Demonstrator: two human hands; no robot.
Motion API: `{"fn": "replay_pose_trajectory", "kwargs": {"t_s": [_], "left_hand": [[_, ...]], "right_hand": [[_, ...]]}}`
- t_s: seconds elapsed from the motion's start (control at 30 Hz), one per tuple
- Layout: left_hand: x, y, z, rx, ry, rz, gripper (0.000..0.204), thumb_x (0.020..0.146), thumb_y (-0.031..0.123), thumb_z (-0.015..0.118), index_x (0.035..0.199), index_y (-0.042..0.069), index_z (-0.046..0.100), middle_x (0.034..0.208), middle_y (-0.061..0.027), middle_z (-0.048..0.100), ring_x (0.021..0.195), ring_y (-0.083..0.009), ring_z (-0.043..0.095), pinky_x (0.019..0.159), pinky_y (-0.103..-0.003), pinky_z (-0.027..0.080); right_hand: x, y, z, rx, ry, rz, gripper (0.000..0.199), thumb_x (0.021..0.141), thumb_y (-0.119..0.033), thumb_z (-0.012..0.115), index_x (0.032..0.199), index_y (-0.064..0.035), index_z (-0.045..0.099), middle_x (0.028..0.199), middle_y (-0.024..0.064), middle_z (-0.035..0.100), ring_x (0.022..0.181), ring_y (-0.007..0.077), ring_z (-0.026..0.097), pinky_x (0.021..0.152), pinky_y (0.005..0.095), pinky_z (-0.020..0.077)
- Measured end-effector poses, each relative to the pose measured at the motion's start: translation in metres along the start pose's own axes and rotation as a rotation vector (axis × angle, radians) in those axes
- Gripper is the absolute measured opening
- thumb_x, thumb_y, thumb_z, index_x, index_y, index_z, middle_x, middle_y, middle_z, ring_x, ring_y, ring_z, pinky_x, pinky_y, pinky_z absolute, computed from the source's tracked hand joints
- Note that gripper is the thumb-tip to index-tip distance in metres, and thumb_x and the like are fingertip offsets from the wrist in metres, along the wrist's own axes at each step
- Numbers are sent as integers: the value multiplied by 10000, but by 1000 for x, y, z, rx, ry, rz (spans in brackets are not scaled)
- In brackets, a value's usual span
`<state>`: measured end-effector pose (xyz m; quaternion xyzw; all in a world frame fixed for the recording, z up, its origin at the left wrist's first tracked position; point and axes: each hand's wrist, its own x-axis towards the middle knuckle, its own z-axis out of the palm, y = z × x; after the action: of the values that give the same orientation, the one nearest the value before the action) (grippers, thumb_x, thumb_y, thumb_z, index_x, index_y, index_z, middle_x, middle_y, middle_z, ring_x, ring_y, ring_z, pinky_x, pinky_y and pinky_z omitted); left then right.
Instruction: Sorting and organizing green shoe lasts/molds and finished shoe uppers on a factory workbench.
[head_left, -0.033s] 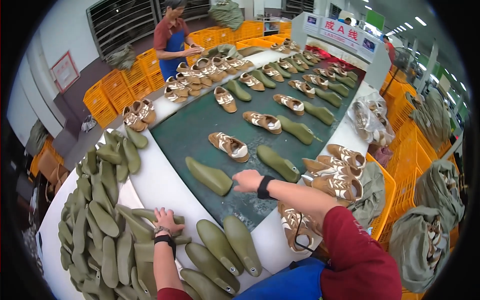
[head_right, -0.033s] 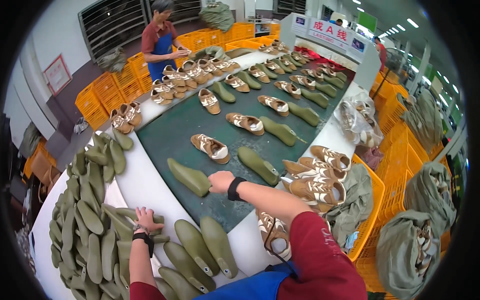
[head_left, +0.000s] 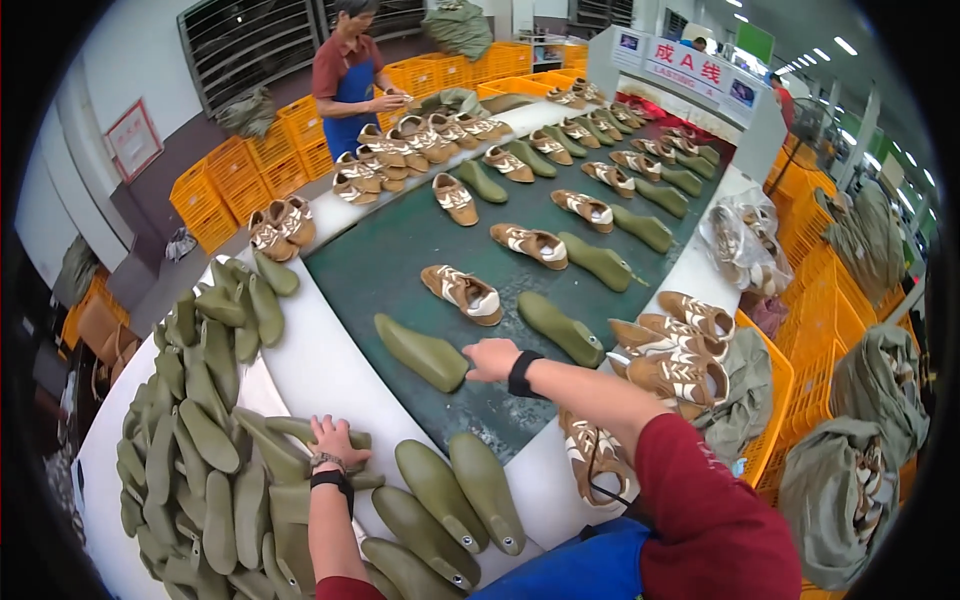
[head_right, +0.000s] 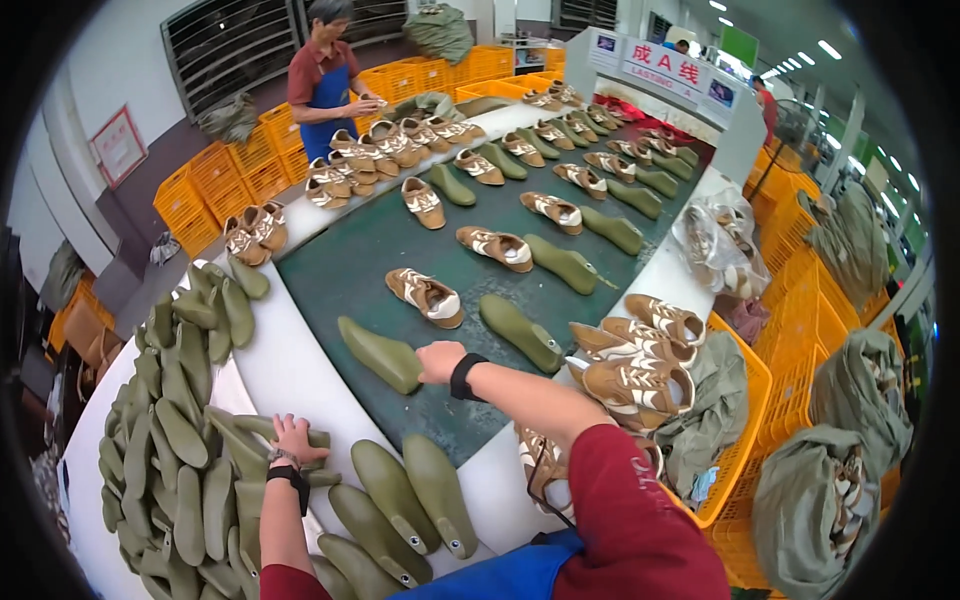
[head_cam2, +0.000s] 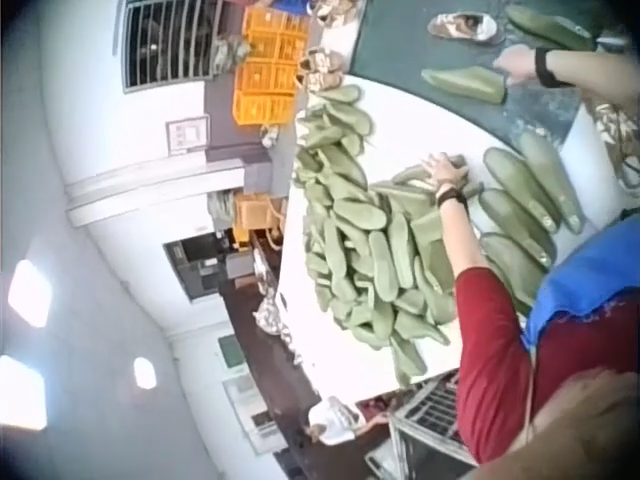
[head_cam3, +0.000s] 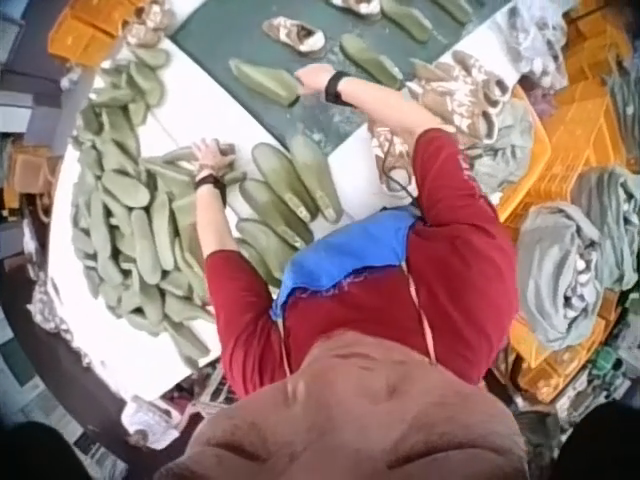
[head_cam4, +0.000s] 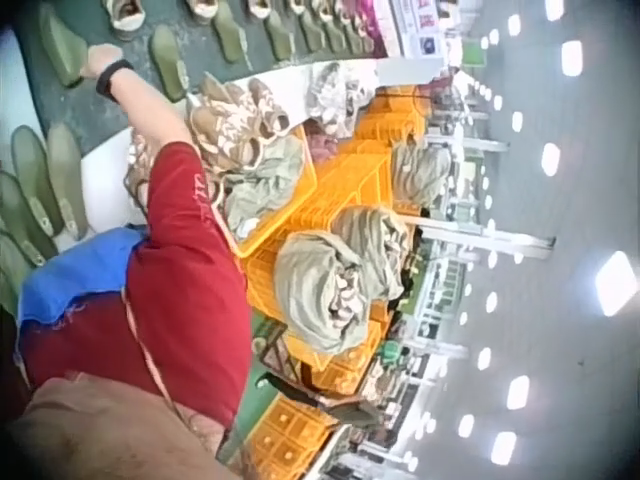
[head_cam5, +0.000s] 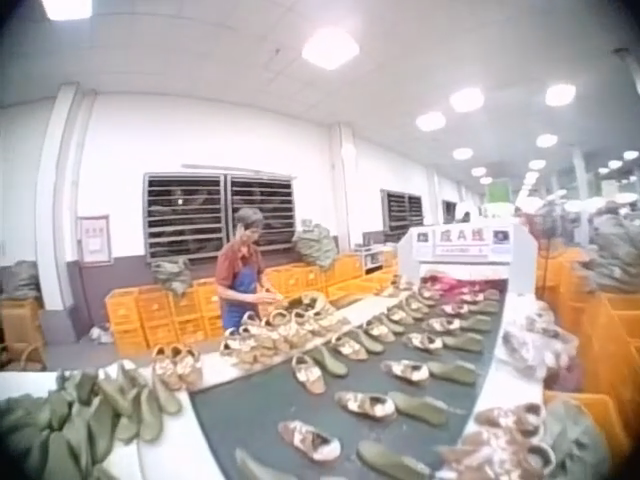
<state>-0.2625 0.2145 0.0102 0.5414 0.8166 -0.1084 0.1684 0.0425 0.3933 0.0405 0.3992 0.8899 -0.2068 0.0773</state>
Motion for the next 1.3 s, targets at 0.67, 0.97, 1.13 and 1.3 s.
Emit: {"fn": "replay_pose_trajectory", "kwargs": {"t_s": [0.67,0.97,1.13,1.3], "left_hand": [[-13,-5,3,-15,9,-41,777,568,459,772,1193,134,446,1434,-119,199,1363,-347,4,979,-652,247],[-11,6,10,-32,64,-18,751,567,452,775,1175,140,463,1408,-123,241,1358,-350,25,973,-655,250],[-15,-1,12,-99,97,-11,687,571,460,774,1110,131,503,1393,-120,257,1353,-356,25,957,-679,238],[-16,5,9,-53,57,-36,729,585,488,752,1171,146,486,1424,-125,215,1356,-361,14,990,-626,253]], "right_hand": [[-17,-58,58,-307,325,-94,578,707,-254,658,1246,-188,462,1015,157,511,1003,294,474,850,446,344],[7,-53,94,30,68,-53,646,794,-144,535,1377,-273,291,846,157,632,795,297,632,674,393,499],[-6,-47,99,-84,97,-149,514,786,-106,505,1274,-246,426,777,135,634,737,300,636,632,406,496],[-52,-35,98,-39,27,-160,496,777,-121,509,1257,-229,446,860,161,635,791,319,632,667,434,494]]}}
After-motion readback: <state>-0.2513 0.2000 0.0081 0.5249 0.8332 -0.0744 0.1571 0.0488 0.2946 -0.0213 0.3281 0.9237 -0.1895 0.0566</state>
